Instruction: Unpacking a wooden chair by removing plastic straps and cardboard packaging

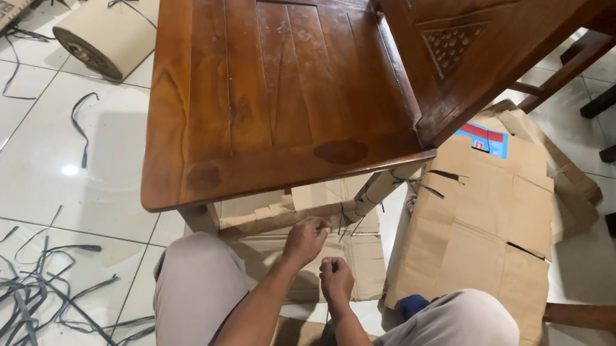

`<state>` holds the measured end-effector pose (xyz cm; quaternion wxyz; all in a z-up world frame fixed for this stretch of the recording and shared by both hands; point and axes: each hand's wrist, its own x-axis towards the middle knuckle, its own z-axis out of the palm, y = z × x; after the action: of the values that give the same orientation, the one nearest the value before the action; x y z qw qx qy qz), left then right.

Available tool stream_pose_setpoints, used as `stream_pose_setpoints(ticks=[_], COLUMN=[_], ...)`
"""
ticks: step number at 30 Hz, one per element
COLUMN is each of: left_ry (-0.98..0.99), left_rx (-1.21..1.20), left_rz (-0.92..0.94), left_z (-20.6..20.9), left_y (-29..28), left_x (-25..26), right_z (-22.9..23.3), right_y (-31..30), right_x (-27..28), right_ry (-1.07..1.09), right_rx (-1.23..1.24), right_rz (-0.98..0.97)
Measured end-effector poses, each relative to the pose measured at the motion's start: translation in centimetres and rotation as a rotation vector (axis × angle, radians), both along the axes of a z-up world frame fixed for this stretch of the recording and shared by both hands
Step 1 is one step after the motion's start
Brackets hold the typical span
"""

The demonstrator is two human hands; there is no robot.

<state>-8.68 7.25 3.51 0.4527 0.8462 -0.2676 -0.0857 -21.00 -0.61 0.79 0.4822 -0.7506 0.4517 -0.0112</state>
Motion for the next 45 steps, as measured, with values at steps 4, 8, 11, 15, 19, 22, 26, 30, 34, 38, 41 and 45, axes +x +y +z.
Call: stream_pose_setpoints(ticks=[4, 8, 11, 15, 19, 22, 26, 30, 34, 38, 41, 45], left_ry=[0.083, 0.168, 0.22, 0.244, 0.263, 0.254, 0.254, 0.247, 0.273, 0.334, 0.214, 0.249], left_rx=[-0.008, 0.096, 0.135, 0.157, 0.162, 0.194, 0.186, 0.176, 0.207, 0.234, 0.242, 0.18], left_rz=[0.027, 0.06, 0.076, 0.076, 0.103, 0.121, 0.143, 0.162, 0.156, 0.145, 0.153, 0.181], left_z=[-0.2, -0.7, -1.0, -0.5, -0.2, -1.6, -1.0, -2.5, -1.8, -1.2, -2.4, -1.2], left_y=[1.1, 1.4, 1.3, 1.4, 2.0, 2.3, 4.4, 6.5, 8.2, 9.8, 10.2, 11.6], left_x=[-0.5, -0.4, -0.6, -0.7, -1.1, -0.9, -1.8, -1.9, -2.2, -2.9, -3.0, -4.1], right_z=[-0.5, -0.6, -0.2, -0.2, 0.9, 0.9, -0.5, -0.7, -1.1, -0.4, -0.7, -1.5], right_y=[0.2, 0.8, 0.9, 1.3, 1.9, 2.2, 2.8, 4.0, 4.8, 6.0, 6.1, 6.8], right_x=[0.0, 0.1, 0.0, 0.2, 0.0, 0.0, 0.0, 0.3, 0.9, 1.0, 0.8, 0.6], right_ry=[0.004, -0.02, 0.005, 0.003, -0.004, 0.001, 0.008, -0.02, -0.015, -0.006, 0.002, -0.01], right_rx=[0.011, 0.062, 0.054, 0.06, 0.068, 0.071, 0.062, 0.076, 0.061, 0.087, 0.098, 0.098], right_rz=[0.003, -0.008, 0.011, 0.011, 0.036, 0.049, 0.079, 0.082, 0.12, 0.136, 0.182, 0.237])
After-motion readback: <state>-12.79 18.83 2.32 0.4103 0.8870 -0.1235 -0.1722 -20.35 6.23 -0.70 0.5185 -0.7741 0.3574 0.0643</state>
